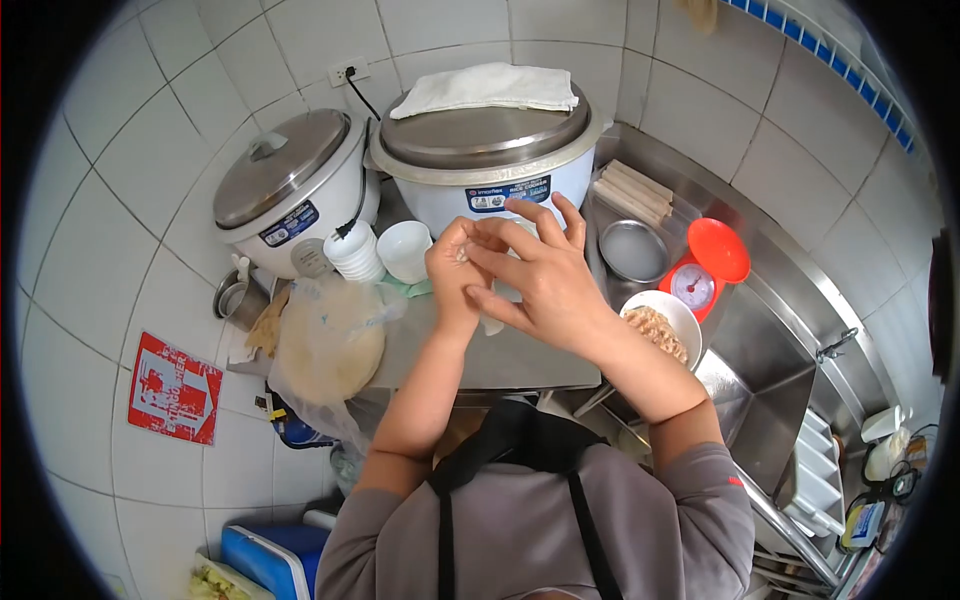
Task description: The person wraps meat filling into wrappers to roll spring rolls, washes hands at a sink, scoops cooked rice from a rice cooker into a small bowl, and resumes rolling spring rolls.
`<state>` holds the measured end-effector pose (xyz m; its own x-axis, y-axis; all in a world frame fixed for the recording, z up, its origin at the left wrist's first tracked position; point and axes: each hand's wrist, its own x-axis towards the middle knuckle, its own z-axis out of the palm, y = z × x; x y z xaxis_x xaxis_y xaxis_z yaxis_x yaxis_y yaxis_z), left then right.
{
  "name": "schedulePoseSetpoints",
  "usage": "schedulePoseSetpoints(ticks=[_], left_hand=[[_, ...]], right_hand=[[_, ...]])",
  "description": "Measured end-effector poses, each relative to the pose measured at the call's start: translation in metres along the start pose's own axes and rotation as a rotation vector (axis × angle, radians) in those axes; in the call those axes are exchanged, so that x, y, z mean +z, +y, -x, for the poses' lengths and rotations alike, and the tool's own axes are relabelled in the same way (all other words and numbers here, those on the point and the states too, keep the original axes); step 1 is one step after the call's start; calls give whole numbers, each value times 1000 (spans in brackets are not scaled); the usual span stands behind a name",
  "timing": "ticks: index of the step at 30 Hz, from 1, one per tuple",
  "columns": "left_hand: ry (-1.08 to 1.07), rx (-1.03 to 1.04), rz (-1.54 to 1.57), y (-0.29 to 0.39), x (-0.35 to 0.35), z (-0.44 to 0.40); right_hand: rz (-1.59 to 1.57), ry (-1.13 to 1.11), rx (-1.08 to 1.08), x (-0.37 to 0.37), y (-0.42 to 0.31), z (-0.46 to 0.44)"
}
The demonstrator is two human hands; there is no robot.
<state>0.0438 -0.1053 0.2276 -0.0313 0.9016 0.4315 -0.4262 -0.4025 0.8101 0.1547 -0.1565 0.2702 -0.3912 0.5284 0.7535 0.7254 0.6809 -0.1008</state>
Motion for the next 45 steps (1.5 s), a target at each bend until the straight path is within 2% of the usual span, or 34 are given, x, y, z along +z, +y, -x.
schedulePoseSetpoints(ticks=[3,9,12,14,17,20,22,25,27,28,29,30,32,34,36,37,40,43,45], left_hand=[[-15,59,26,-2,-2,0],[-85,348,-465,4,-14,1],[-108,334,-446,10,-12,2],[-102,243,-401,7,-17,-2],[-99,58,-297,26,-14,-12],[-112,-61,20,30,-20,-22],[-70,-75,175,34,-24,-27],[-363,-68,534,25,-67,-44],[-78,-92,591,25,-55,-39],[63,-105,618,26,-49,-35],[-46,-234,662,23,-54,-31],[-235,-379,689,19,-59,-27],[-620,-662,724,8,-67,-20],[-763,-779,650,-13,-67,-13],[-1018,-709,492,-56,-73,-13],[-1023,-716,446,-43,-52,-8],[-1112,-755,468,-51,-34,-13],[-901,-672,424,-47,-27,-12],[-732,-581,445,-44,-22,-8]], right_hand=[[0,28,1,1,-1,-3],[-67,-5,-43,1,2,-9],[-111,-11,-51,3,5,-14],[-165,9,-58,6,9,-16],[-667,193,48,19,23,-11],[-1118,-44,498,55,44,21],[-1264,-512,403,75,42,44],[-1289,-712,443,75,56,55],[-1179,-828,438,48,80,37],[-947,-827,406,22,87,20],[-781,-785,346,3,96,5],[-610,-703,177,-8,111,-7],[-297,-705,214,-46,107,-36],[-27,-813,94,-52,107,-51],[116,-937,-21,-50,86,-59],[188,-1001,-80,-47,74,-61],[212,-946,-334,-25,55,-54],[114,-313,-394,-32,53,-41],[-23,-119,-173,-46,49,-31]])
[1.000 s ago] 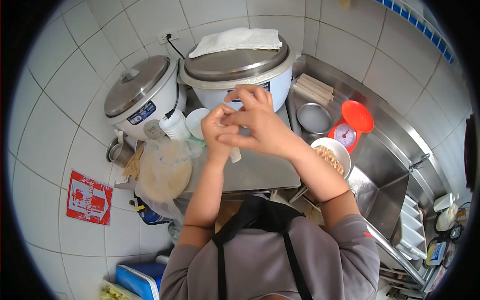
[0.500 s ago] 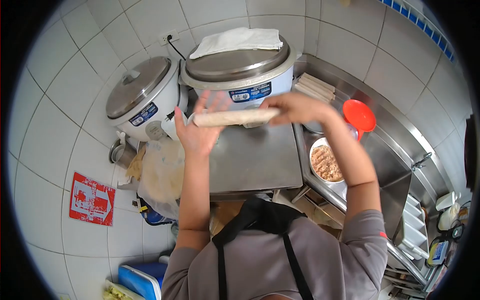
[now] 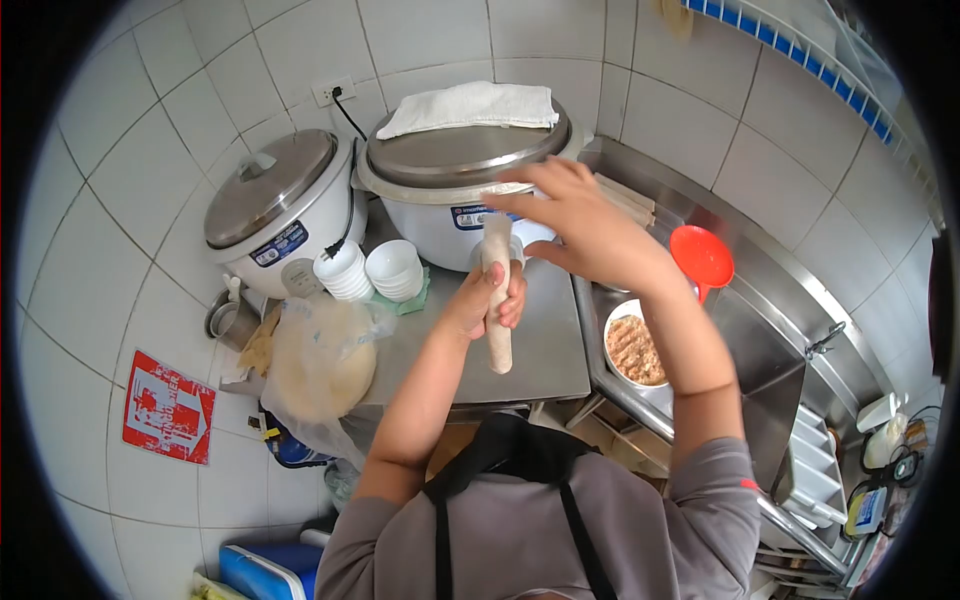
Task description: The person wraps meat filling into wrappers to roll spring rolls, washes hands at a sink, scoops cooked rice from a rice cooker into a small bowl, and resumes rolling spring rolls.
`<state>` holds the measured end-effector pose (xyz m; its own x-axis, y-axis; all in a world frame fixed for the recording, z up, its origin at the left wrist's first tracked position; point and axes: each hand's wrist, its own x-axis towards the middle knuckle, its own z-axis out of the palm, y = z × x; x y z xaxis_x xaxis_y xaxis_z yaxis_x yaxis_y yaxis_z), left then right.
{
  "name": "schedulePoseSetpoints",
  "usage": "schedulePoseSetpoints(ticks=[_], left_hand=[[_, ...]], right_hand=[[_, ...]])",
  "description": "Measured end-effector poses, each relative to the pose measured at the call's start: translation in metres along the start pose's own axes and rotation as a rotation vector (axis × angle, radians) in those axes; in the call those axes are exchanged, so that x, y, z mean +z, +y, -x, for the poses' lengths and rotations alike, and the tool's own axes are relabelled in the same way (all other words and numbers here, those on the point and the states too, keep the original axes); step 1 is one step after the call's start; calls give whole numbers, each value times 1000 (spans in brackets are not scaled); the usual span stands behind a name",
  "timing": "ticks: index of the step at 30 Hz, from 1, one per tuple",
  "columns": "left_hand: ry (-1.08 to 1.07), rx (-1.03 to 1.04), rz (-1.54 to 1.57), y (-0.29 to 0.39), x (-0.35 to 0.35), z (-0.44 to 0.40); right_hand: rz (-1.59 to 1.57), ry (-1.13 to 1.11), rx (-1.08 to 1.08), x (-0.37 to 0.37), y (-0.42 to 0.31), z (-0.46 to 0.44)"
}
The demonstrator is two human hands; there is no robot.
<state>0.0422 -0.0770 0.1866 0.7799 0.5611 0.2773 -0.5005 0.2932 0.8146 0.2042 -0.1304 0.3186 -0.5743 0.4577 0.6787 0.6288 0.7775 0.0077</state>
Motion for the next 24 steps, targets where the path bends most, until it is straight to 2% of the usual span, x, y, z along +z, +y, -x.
schedulePoseSetpoints(ticks=[1,3,5,9,13,16,19,22,24], left_hand=[[98,46,-87,0,3,0],[310,128,-258,0,9,3],[404,281,-418,6,24,-3],[483,505,-647,4,38,-11],[610,328,-635,3,42,-8],[560,390,-750,0,42,-9],[507,546,-831,-3,43,-15],[530,394,-905,-3,41,-9],[478,285,-794,-1,44,-4]], right_hand=[[-67,100,100,-6,-2,6],[-135,109,129,6,-2,28],[-212,120,119,22,-8,46],[-137,338,147,54,-27,46],[-143,358,206,56,-33,45],[-147,314,240,52,-33,45],[-117,241,262,49,-30,45],[-47,156,196,41,-29,42],[-112,94,140,33,-24,41]])
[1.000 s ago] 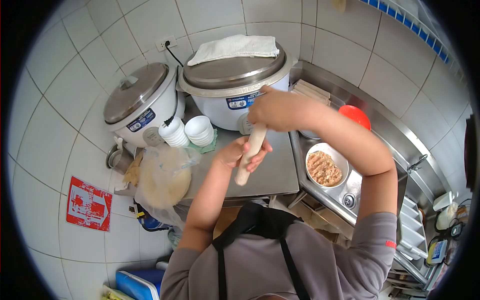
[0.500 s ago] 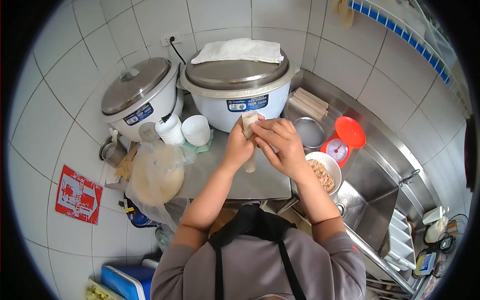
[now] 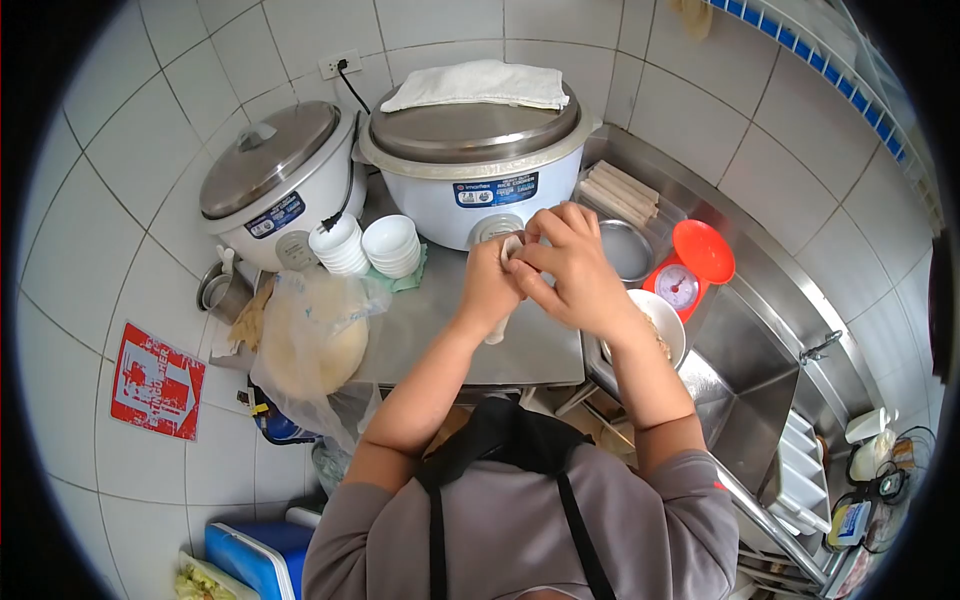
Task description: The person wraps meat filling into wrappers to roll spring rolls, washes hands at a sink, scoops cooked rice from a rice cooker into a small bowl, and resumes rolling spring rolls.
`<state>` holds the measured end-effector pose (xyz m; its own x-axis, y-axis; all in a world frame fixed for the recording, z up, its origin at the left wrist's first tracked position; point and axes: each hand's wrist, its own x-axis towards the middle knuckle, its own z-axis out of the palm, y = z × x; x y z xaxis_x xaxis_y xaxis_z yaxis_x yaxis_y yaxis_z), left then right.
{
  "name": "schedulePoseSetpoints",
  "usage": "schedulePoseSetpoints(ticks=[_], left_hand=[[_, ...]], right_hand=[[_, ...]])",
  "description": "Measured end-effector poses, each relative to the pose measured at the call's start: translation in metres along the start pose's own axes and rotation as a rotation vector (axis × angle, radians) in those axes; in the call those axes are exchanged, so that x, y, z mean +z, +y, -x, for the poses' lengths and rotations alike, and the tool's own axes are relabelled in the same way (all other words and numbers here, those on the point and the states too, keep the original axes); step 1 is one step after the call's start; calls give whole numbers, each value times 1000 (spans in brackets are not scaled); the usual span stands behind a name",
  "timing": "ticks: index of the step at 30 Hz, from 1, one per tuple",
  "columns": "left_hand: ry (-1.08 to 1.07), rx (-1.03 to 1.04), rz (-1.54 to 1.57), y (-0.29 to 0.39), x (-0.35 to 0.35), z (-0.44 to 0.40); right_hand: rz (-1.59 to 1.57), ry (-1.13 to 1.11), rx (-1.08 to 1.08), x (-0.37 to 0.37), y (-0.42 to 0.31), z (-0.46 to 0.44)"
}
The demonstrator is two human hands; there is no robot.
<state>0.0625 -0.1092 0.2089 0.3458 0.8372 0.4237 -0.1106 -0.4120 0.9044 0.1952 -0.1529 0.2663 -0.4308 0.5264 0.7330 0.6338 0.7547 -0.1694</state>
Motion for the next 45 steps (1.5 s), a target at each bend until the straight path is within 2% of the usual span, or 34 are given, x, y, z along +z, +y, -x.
schedulePoseSetpoints(ticks=[1,4,5,6,9,13,15,18,21,24,27,30,33,34,36,38,39,41,43,45], left_hand=[[-46,-53,47,3,-2,2],[-412,-110,345,17,-16,3],[-450,-136,355,18,-15,5],[-488,-161,362,19,-14,7],[-581,-199,303,14,-17,7],[-612,-155,313,4,-26,5],[-573,-186,295,4,-24,6],[-524,-195,310,14,-18,5],[-476,-188,271,13,-18,3],[-412,-143,219,3,-20,2],[-322,-135,159,-6,-21,2],[-223,-181,162,-8,-23,-1],[-149,-138,318,-12,-32,-2],[-126,-105,390,-13,-36,-2],[30,-85,475,-23,-42,-3],[163,-62,541,-35,-46,-3],[156,-24,557,-46,-53,-4],[143,38,591,-68,-66,0],[307,-45,750,-69,-62,5],[425,-185,807,-85,-64,14]], right_hand=[[-90,-40,-13,-5,6,-1],[-365,-208,-23,-17,22,-9],[-460,-275,-23,-20,26,-12],[-395,-326,-96,-22,28,-16],[-508,-438,-127,-20,20,-22],[-497,-458,-152,-23,15,-22],[-474,-541,-134,-23,15,-28],[-272,-647,-205,-18,19,-41],[-114,-764,-118,-16,8,-53],[101,-608,-143,0,5,-51],[244,-554,-193,19,5,-48],[279,-492,-102,30,20,-48],[-705,-205,276,27,53,-33],[-1066,-83,517,43,72,-18],[-1068,-259,704,68,67,16],[-1239,-457,562,114,54,58],[-1091,-554,615,124,45,67],[-966,-470,673,134,40,75],[-786,-470,697,132,50,77],[-527,-454,607,144,69,92]])
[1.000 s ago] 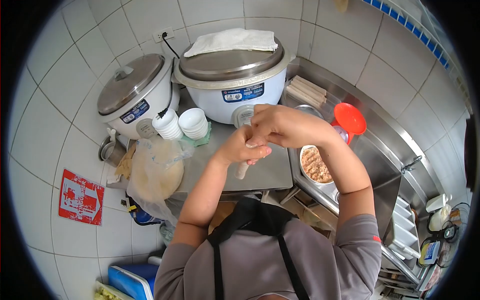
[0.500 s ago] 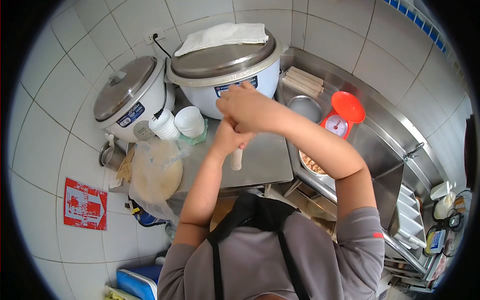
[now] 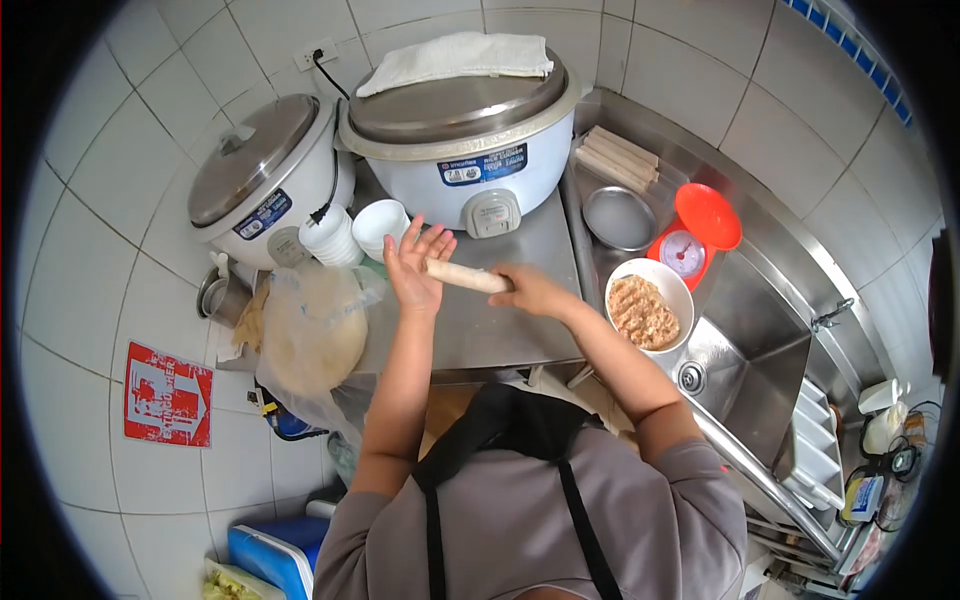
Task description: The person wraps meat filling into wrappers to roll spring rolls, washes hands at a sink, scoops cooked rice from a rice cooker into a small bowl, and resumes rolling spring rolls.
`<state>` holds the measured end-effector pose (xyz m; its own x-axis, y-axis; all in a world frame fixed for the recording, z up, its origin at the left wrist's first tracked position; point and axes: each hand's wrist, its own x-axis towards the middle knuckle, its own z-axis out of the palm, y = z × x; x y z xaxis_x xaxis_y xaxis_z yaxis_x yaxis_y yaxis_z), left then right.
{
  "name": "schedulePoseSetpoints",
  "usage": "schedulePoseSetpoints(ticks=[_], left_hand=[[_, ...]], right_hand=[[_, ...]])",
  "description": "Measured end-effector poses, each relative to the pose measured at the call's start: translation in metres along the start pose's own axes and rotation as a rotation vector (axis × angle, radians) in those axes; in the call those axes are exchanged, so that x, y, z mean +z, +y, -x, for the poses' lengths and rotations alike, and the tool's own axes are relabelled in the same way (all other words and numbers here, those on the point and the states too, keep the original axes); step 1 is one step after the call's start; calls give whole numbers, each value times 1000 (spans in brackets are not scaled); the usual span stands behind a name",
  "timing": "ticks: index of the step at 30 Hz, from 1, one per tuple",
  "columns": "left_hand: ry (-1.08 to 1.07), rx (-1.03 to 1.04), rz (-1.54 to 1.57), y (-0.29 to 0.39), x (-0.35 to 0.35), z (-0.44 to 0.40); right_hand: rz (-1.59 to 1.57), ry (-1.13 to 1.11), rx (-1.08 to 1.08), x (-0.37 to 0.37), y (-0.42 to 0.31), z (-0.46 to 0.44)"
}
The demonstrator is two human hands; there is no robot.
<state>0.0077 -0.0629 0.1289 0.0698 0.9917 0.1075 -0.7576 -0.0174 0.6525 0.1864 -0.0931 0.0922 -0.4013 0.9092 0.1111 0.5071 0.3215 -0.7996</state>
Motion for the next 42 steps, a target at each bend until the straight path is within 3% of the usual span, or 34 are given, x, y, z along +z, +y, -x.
schedulePoseSetpoints(ticks=[3,6,9,12,16,18,21,25,27,28,29,30,31,33,36,40,42], left_hand=[[170,-161,-101,-48,-65,-5],[60,-41,-536,-82,-99,9],[-277,189,-1333,-85,-110,24],[-380,352,-1709,-80,-96,37],[-332,375,-1709,-82,-96,36],[-281,430,-1727,-84,-100,38],[-360,464,-1714,-67,-93,46],[-416,449,-1677,-61,-106,50],[-397,477,-1646,-62,-111,50],[-397,482,-1639,-61,-112,50],[-397,487,-1630,-61,-111,50],[-398,491,-1620,-62,-110,50],[-394,466,-1616,-62,-110,51],[-386,416,-1607,-63,-109,51],[-393,426,-1640,-61,-108,52],[-403,446,-1612,-57,-103,55],[-394,478,-1610,-59,-101,58]], right_hand=[[297,-41,74,3,21,2],[482,-76,66,15,41,7],[582,-19,25,20,54,19],[809,377,-26,-2,82,23],[922,539,530,-87,152,24],[1021,484,722,-105,173,37],[1036,395,702,-109,185,48],[890,485,465,-101,130,46],[734,441,342,-67,105,43],[768,528,165,-37,98,43],[878,254,108,-15,76,45],[723,218,169,6,41,42],[823,256,59,39,41,42],[727,206,-46,76,30,33],[728,196,-56,86,27,34],[902,284,250,49,41,56],[838,207,246,55,38,50]])
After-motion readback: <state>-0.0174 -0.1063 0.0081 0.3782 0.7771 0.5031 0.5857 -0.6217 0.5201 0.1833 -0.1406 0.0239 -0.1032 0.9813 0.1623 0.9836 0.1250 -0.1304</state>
